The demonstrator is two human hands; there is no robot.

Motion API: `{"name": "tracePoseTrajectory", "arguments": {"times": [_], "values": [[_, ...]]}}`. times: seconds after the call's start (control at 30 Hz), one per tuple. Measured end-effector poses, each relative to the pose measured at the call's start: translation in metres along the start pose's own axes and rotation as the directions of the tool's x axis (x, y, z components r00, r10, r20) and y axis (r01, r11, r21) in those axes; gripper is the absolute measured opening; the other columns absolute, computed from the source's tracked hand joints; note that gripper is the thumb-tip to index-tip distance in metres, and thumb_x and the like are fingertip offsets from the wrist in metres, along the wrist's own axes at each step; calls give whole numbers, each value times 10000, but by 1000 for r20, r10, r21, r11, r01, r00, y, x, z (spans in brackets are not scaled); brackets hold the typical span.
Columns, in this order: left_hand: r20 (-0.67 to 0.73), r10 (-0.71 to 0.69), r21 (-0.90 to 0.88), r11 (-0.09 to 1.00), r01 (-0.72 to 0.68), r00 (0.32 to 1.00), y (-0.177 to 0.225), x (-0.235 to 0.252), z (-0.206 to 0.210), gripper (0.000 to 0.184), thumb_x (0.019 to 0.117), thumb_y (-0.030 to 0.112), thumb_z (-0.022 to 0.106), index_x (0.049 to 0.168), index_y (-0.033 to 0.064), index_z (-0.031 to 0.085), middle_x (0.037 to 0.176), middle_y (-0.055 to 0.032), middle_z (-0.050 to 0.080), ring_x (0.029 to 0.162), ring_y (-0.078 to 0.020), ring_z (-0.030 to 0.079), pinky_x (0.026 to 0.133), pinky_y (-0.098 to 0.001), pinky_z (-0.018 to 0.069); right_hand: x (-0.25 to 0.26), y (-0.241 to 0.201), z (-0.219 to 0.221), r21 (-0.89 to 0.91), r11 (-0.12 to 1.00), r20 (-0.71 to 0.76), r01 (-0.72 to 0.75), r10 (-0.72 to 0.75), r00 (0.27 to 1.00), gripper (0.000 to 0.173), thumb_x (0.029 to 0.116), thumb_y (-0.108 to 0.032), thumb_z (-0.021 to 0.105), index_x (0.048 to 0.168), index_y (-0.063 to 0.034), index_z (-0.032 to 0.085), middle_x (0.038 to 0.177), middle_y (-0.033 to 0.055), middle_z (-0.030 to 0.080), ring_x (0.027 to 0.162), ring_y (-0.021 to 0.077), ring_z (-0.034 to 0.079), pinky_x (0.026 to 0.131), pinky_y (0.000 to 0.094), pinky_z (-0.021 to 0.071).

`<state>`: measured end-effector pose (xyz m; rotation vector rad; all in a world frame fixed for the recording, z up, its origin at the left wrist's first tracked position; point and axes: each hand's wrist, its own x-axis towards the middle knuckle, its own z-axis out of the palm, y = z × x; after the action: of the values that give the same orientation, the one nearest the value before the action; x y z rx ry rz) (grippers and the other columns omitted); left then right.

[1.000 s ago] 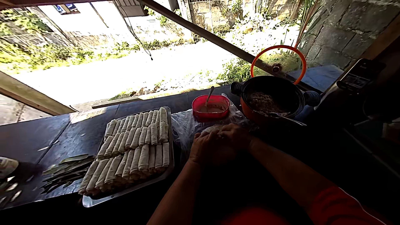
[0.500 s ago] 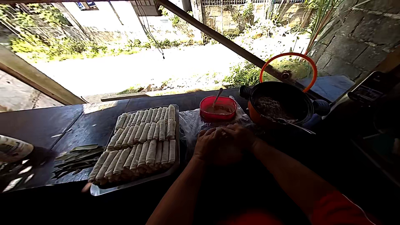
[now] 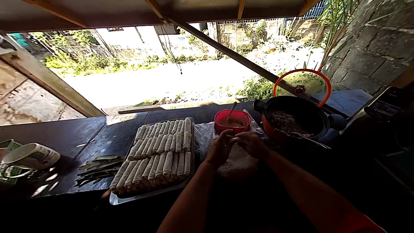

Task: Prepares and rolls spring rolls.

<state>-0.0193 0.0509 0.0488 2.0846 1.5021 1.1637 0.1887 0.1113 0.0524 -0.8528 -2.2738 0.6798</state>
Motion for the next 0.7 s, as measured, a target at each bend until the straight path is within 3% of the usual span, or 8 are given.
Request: {"name": "tracePoseTrajectory", "arguments": {"times": [0.07,0.13,0.2,0.3,0.5,0.6,0.7], "values": [[11,-8,-213,977,10,1000,14,-3,-10,432,1047,227,591,1433,58,495,1087,-4,751,971,-101,733,908,-340,618,-3,-18,-10,230,973,-25,-5,11,1000,335,1009,-230,659,1290,-49,673,1169,77,731,1008,98,707,910,270,587],[0,-14,-342,940,13,1000,26,-10,-18,446,1031,194,619,1428,42,484,1067,-21,756,921,-142,745,846,-351,639,-9,-30,-17,347,938,-28,9,1,1000,283,1008,-192,668,1242,-33,691,1089,67,745,933,93,718,881,277,609],[-22,-16,-424,906,5,1000,33,-20,-22,502,968,167,720,1403,32,511,1097,-39,759,973,-174,743,890,-374,629,-15,-36,-20,377,926,-39,33,-20,999,265,1007,-170,670,1231,-31,698,1057,54,752,903,92,726,869,282,621],[-87,-9,-423,906,-29,996,40,-35,-21,468,928,124,761,1340,23,564,1090,-40,764,981,-178,746,904,-373,628,-24,-43,-20,411,910,-40,56,-43,998,268,998,-146,682,1231,-15,691,1036,56,755,881,108,734,852,296,633],[-97,7,-414,909,-47,995,46,-57,-24,477,948,152,745,1359,30,537,1061,-34,772,941,-176,755,860,-380,641,-38,-46,-19,393,914,-20,97,-97,995,231,1000,-145,680,1188,-13,699,969,41,758,838,101,732,805,289,638],[-130,77,-345,931,-117,989,44,-63,-23,482,935,152,762,1348,10,557,1179,-49,747,1064,-181,732,951,-385,619,-41,-50,-14,399,914,-24,72,-68,997,210,1012,-151,661,1164,-13,704,953,41,758,822,109,734,790,290,642],[-190,74,-316,940,-132,979,46,-69,-24,422,925,127,769,1295,32,592,1122,-23,763,1015,-156,741,923,-360,625,-42,-55,-11,449,893,1,46,-52,999,210,1002,-151,679,1161,-17,707,959,46,755,814,124,734,787,302,644]]}}
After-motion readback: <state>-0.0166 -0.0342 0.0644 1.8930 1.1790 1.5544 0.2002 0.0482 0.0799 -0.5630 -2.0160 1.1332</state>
